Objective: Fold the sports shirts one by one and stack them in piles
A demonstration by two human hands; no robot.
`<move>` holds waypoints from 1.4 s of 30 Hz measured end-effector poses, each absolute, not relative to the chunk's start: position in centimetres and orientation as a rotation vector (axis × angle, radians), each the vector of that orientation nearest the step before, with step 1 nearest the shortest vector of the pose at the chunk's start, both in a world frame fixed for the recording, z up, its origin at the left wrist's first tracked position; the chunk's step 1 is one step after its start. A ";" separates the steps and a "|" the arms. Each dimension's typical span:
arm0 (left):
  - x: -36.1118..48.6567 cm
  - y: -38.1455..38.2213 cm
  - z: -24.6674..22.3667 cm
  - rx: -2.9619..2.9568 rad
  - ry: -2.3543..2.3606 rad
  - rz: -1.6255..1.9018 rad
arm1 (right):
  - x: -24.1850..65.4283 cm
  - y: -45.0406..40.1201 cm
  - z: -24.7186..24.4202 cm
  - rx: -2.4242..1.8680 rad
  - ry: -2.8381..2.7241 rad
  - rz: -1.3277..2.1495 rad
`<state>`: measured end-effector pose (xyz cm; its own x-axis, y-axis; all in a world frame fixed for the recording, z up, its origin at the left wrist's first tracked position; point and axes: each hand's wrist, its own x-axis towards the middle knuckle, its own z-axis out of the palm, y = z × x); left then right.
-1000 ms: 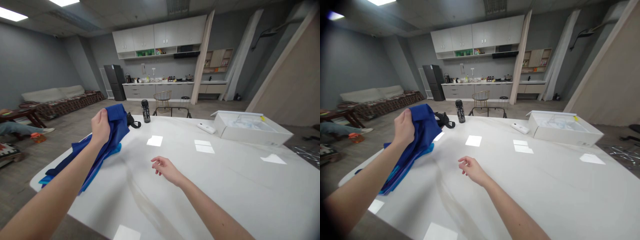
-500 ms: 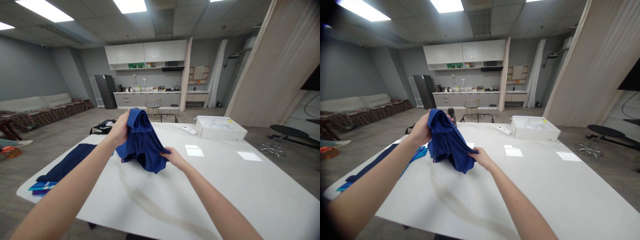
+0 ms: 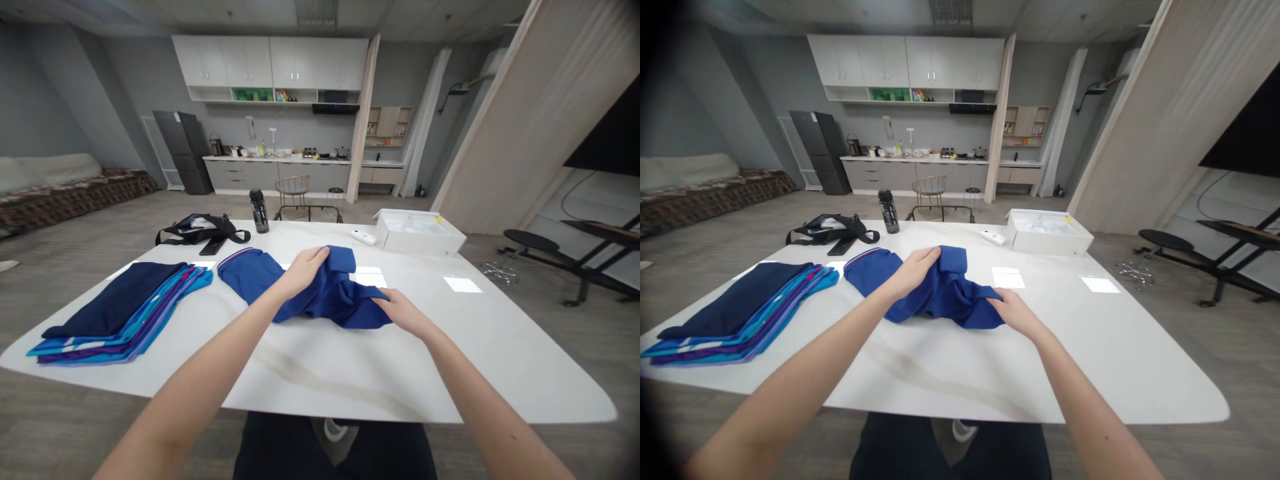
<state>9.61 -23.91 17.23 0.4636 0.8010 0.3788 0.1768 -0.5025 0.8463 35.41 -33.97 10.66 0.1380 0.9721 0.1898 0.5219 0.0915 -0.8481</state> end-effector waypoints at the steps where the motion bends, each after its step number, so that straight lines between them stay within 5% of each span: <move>1: 10.3 -24.6 16.1 1.900 0.796 1.013 | 35.0 -34.1 10.3 -1.530 -1.552 0.663; 7: 12.6 -28.4 10.6 1.821 0.731 0.933 | 30.6 -33.7 9.2 -1.276 -1.656 0.804; 13: 9.7 -28.7 5.2 2.084 0.885 0.902 | 28.2 -32.5 8.7 -1.431 -1.042 0.861; 21: 0.5 -21.4 1.0 2.390 1.800 0.725 | 35.9 -37.6 9.9 -1.181 -0.817 1.034; 26: -4.4 -16.3 1.9 1.943 2.135 0.778 | 45.1 -37.8 7.8 -1.431 -0.708 0.862; 32: -1.6 -14.4 6.7 1.772 1.710 1.208 | 45.9 -33.2 3.6 -2.076 -1.169 0.456; 35: 2.0 -15.5 10.1 1.817 1.539 1.149 | 40.0 -31.1 3.8 -1.880 -1.447 0.206; 39: 5.7 -18.6 13.6 1.662 1.209 0.967 | 30.2 -29.1 6.5 -1.376 -1.735 0.520; 42: 7.1 -21.1 14.8 1.453 0.990 0.874 | 25.1 -28.3 8.6 -1.160 -1.847 0.429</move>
<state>7.15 -21.13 14.83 0.3745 0.9272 -0.0104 0.1049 -0.0312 0.9940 25.12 -28.28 8.61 -0.1694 0.8504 0.4981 0.5434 0.5023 -0.6726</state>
